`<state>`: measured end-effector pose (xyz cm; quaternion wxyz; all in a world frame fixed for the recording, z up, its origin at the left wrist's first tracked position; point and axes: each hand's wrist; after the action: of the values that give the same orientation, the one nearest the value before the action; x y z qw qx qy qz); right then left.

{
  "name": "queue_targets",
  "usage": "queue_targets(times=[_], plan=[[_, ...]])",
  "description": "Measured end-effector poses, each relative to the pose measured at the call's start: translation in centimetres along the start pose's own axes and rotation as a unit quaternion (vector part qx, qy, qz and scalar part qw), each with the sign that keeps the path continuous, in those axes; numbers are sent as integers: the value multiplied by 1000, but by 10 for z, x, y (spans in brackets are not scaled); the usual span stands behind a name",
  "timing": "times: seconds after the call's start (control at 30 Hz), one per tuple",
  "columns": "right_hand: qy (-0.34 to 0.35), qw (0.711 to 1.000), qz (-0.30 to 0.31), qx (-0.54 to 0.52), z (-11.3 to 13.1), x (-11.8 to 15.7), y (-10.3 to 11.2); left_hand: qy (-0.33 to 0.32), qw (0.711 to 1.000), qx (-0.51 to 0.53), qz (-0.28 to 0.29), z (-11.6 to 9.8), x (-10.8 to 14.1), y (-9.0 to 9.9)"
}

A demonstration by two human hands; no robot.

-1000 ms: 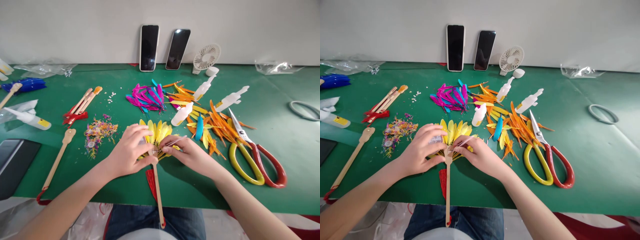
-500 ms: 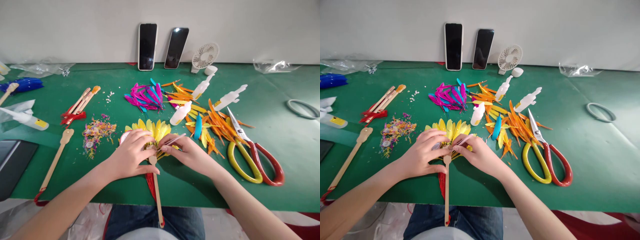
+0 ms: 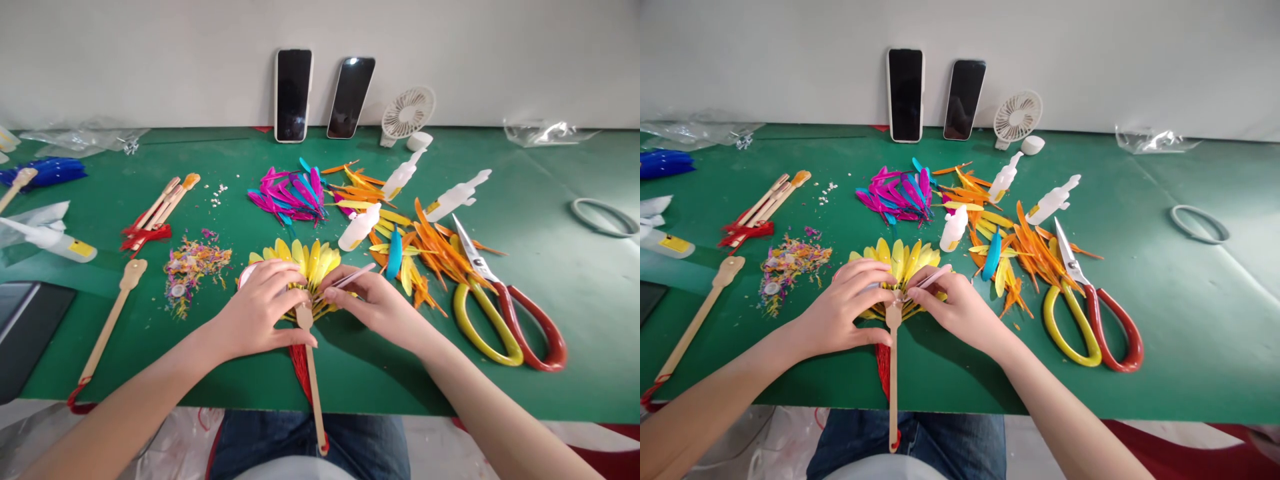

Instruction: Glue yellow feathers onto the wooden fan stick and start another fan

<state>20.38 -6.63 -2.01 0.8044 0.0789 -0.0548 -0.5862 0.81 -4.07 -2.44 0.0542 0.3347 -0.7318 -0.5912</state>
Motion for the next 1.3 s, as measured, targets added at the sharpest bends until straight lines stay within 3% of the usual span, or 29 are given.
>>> queue_targets(times=[0.23, 0.57, 0.87, 1.3], plan=[[11, 1000, 5, 19, 1, 1, -1, 13, 1000, 4, 18, -1, 0, 0], [20, 999, 19, 38, 1, 1, -1, -26, 999, -31, -5, 0, 0, -1], [15, 999, 20, 33, 2, 1, -2, -17, 1000, 1, -13, 0, 0, -2], [11, 999, 22, 33, 1, 0, -3, -37, 998, -38, -28, -2, -1, -3]])
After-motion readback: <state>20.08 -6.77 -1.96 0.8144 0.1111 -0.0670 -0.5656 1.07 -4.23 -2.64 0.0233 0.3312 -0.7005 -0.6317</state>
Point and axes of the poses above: each hand's wrist, its own x-axis away from the middle knuckle, its own y-axis out of the back of the hand, z = x × y, and after that the axes turned 10 degrees about -x, right-handed
